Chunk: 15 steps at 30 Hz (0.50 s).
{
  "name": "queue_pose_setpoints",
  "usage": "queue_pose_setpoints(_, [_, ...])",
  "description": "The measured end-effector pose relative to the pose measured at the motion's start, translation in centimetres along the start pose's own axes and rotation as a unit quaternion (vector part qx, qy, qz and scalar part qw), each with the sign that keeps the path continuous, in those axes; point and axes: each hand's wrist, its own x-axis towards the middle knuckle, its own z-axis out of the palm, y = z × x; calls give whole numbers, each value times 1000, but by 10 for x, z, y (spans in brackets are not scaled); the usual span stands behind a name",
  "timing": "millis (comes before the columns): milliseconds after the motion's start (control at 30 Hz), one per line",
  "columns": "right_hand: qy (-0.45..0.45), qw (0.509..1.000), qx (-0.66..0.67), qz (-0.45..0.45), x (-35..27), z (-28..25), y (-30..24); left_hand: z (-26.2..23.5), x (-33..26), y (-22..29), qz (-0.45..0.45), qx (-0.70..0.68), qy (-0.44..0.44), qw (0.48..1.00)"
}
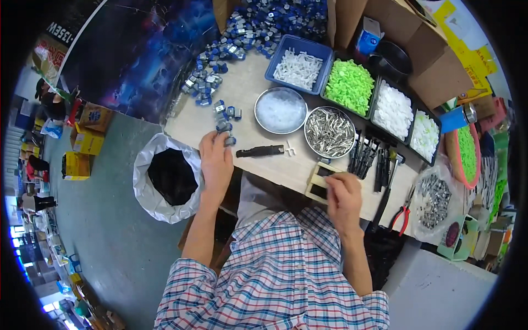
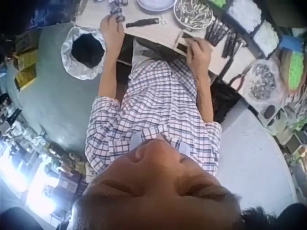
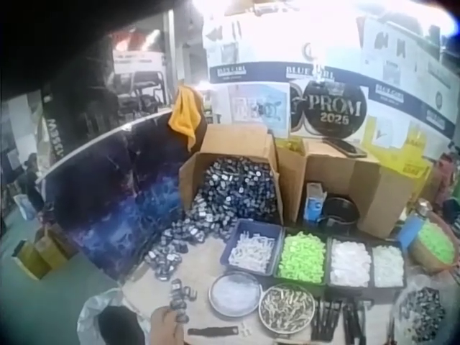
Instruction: Assembling small components at a workbench by joining pieces and using tools like pliers.
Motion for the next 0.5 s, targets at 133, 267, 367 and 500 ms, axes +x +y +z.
queue_pose_setpoints(133, [-41, 992, 106, -61, 23, 46, -37, -2, 4, -11, 13, -2, -16, 1000])
queue_pose_setpoints(267, [-48, 982, 135, -120, 65, 121, -58, -8, 10, -20, 22, -56, -41, 997])
queue_pose_setpoints(367, [-33, 982, 97, -156, 90, 179, -63, -7, 9, -27, 27, -59, -45, 997])
queue_pose_setpoints(500, [-78, 985, 15, -156, 107, 199, -75, -5, 7, -28, 61, -12, -23, 998])
